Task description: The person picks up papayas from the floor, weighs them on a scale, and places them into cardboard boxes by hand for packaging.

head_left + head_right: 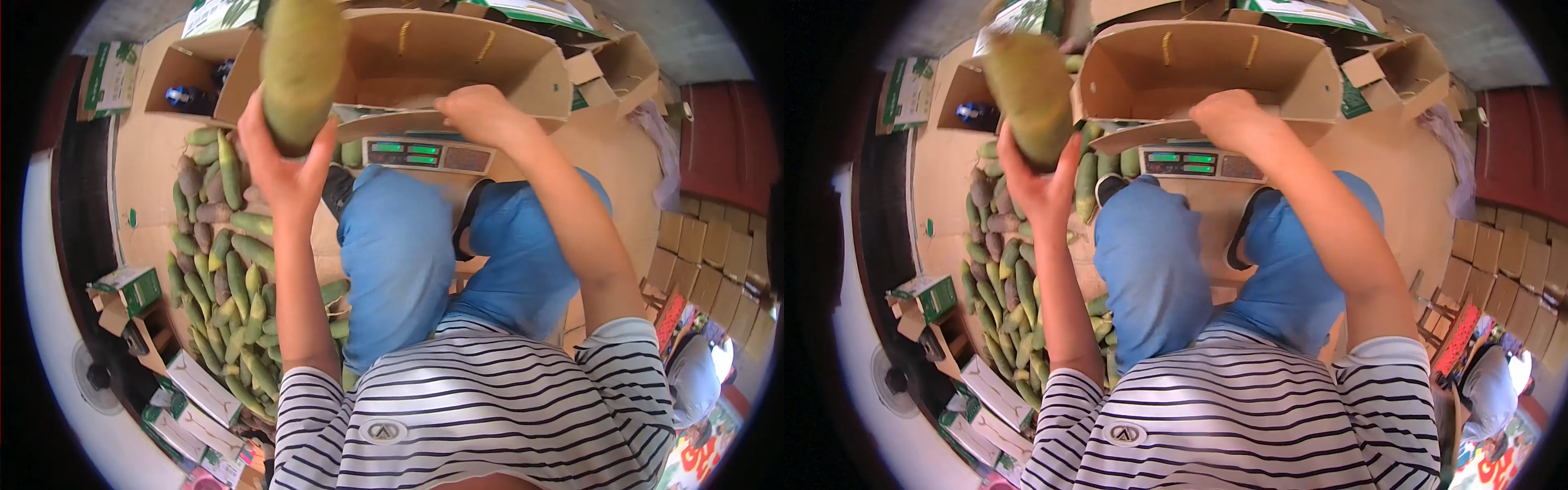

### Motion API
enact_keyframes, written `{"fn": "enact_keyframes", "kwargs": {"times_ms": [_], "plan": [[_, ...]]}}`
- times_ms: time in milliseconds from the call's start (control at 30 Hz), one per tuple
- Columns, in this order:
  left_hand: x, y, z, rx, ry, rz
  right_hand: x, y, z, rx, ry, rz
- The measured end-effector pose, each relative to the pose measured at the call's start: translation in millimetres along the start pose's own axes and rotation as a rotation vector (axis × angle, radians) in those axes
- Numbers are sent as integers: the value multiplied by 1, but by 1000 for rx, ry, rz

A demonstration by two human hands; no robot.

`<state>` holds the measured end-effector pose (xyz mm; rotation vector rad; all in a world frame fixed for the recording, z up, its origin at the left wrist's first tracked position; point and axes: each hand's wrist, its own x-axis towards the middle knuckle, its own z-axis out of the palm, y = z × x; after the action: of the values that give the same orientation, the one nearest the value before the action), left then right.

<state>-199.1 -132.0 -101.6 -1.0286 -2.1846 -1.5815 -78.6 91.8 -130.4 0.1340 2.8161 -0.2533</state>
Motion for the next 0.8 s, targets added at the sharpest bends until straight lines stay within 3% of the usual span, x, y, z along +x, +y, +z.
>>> {"fn": "enact_keyframes", "kwargs": {"times_ms": [67,133,167,300,400,533,667,733,800], "plan": [[22,5,25,87,-154,167,2,-2,-1,1,-37,46],[27,-4,43,189,-382,205,1,-2,-2,1,-41,47],[23,-6,45,251,-403,205,1,-3,-3,-6,-56,48],[2,-3,25,251,-339,141,1,2,1,7,-39,30],[-43,-36,-5,303,-254,1,2,-4,3,-11,-52,18],[-183,-136,-50,472,-485,-184,6,-6,12,16,-90,29],[-371,-206,-105,638,-1168,-658,3,-8,5,10,-97,106],[-435,-226,-128,639,-1292,-763,1,-9,4,2,-78,74],[-448,-222,-131,706,-1345,-754,1,-7,3,-11,-91,71]]}}
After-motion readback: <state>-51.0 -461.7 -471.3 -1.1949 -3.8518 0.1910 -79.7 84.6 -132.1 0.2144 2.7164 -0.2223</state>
